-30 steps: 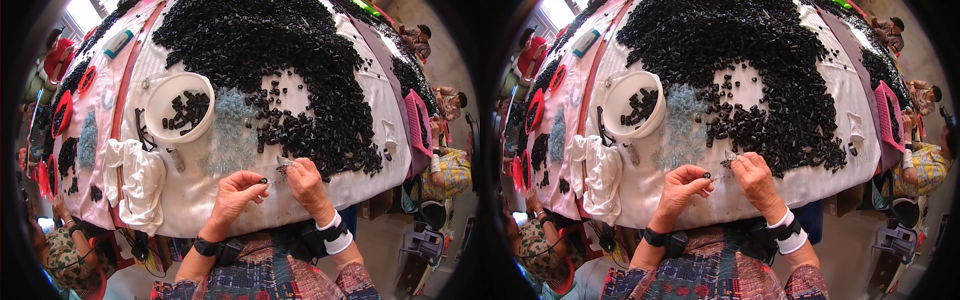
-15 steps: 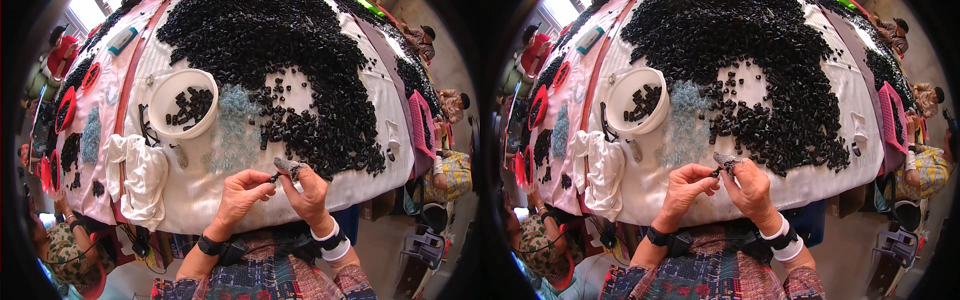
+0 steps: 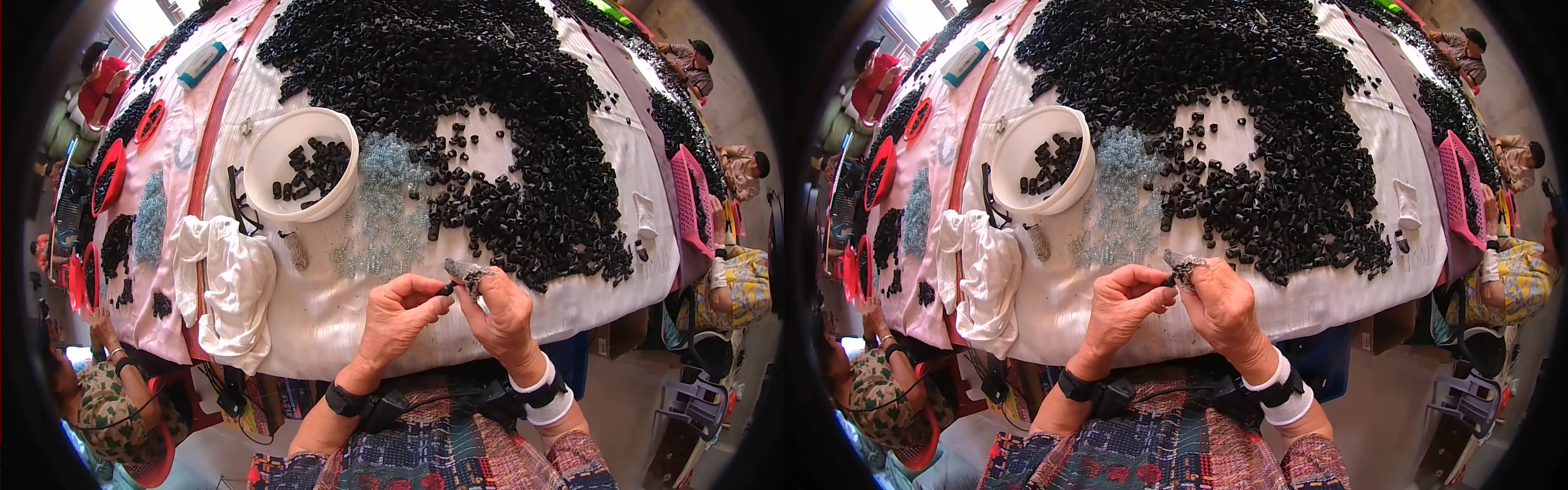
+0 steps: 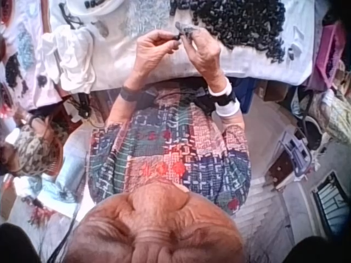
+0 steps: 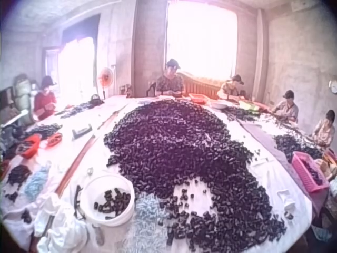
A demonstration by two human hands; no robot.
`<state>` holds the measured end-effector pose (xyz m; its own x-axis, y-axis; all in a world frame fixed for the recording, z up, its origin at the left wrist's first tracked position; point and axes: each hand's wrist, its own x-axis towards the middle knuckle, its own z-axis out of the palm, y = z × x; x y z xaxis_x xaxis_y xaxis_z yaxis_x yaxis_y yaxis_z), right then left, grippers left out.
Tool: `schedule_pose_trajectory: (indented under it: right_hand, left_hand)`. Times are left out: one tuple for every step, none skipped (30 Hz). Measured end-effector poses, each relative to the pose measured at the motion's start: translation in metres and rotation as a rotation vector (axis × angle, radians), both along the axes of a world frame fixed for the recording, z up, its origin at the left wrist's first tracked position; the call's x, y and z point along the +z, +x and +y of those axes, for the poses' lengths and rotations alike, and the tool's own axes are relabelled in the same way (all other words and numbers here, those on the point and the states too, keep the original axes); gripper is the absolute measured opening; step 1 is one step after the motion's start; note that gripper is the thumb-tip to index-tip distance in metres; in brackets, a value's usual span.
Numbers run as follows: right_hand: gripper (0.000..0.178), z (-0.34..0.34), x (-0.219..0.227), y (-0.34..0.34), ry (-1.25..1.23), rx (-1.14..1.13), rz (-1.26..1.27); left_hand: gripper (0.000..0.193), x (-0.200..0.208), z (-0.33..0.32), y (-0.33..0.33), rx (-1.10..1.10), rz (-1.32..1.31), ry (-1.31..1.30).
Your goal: Manual assembly of small black shoe components at a workbench.
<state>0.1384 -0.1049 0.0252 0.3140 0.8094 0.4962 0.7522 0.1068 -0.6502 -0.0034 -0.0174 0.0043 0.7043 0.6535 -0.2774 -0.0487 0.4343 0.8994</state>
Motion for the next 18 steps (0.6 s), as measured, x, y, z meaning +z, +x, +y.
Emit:
schedule_pose_trajectory:
  right_hand:
    - [0.024,0.0001,0.0001,-0.0002,-0.004,0.003,0.002]
    - [0.024,0.0008,-0.0002,-0.0004,-0.005,0.003,0.003]
    - [0.023,0.0019,-0.0009,-0.0006,0.018,0.005,-0.005]
    - [0.022,0.0027,-0.0016,-0.0007,0.041,0.008,-0.012]
    - [0.022,0.0029,-0.0021,-0.0006,0.040,0.008,-0.011]
    - [0.021,0.0030,-0.0027,-0.0003,0.036,0.014,-0.024]
    - [0.020,0.0029,-0.0031,-0.0002,0.032,0.019,-0.037]
    - [0.020,0.0024,-0.0031,-0.0006,0.031,0.019,-0.036]
    - [0.023,0.0015,-0.0027,-0.0013,0.000,0.027,-0.022]
    - [0.026,0.0009,-0.0022,-0.0019,-0.031,0.036,-0.007]
    - [0.026,0.0007,-0.0016,-0.0023,-0.032,0.036,-0.006]
    - [0.026,0.0008,-0.0009,-0.0029,-0.045,0.039,-0.007]
    - [0.026,0.0009,-0.0007,-0.0035,-0.058,0.042,-0.008]
    - [0.026,0.0012,-0.0008,-0.0044,-0.059,0.042,-0.007]
    - [0.025,0.0017,-0.0010,-0.0054,-0.067,0.031,0.003]
    - [0.025,0.0020,-0.0015,-0.0064,-0.076,0.019,0.014]
    - [0.025,0.0024,-0.0021,-0.0070,-0.077,0.019,0.015]
    - [0.024,0.0029,-0.0028,-0.0074,-0.083,0.018,0.014]
  left_hand:
    - [0.020,-0.0003,0.0000,0.0000,0.001,0.002,0.003]
    - [0.020,-0.0003,0.0000,0.0001,0.001,0.002,0.002]
    - [0.020,-0.0003,0.0001,0.0001,0.000,0.006,0.005]
    - [0.020,-0.0004,0.0002,-0.0002,-0.001,0.009,0.008]
    - [0.020,-0.0008,0.0000,-0.0003,-0.001,0.010,0.007]
    - [0.020,-0.0014,-0.0002,-0.0004,0.002,0.012,-0.001]
    - [0.020,-0.0019,-0.0003,-0.0004,0.005,0.013,-0.009]
    - [0.020,-0.0019,-0.0004,-0.0004,0.004,0.013,-0.011]
    - [0.019,-0.0017,-0.0005,-0.0004,0.006,0.021,-0.005]
    - [0.019,-0.0016,-0.0006,-0.0004,0.008,0.028,0.001]
    - [0.019,-0.0021,-0.0009,-0.0005,0.008,0.029,0.000]
    - [0.019,-0.0028,-0.0015,-0.0007,0.015,0.036,0.002]
    - [0.019,-0.0035,-0.0020,-0.0007,0.022,0.043,0.005]
    - [0.019,-0.0040,-0.0022,-0.0007,0.022,0.044,0.004]
    - [0.019,-0.0044,-0.0025,-0.0008,0.023,0.059,-0.003]
    - [0.019,-0.0049,-0.0028,-0.0008,0.023,0.074,-0.011]
    - [0.019,-0.0048,-0.0032,-0.0005,0.023,0.075,-0.012]
    - [0.019,-0.0041,-0.0035,0.0001,0.032,0.083,-0.035]
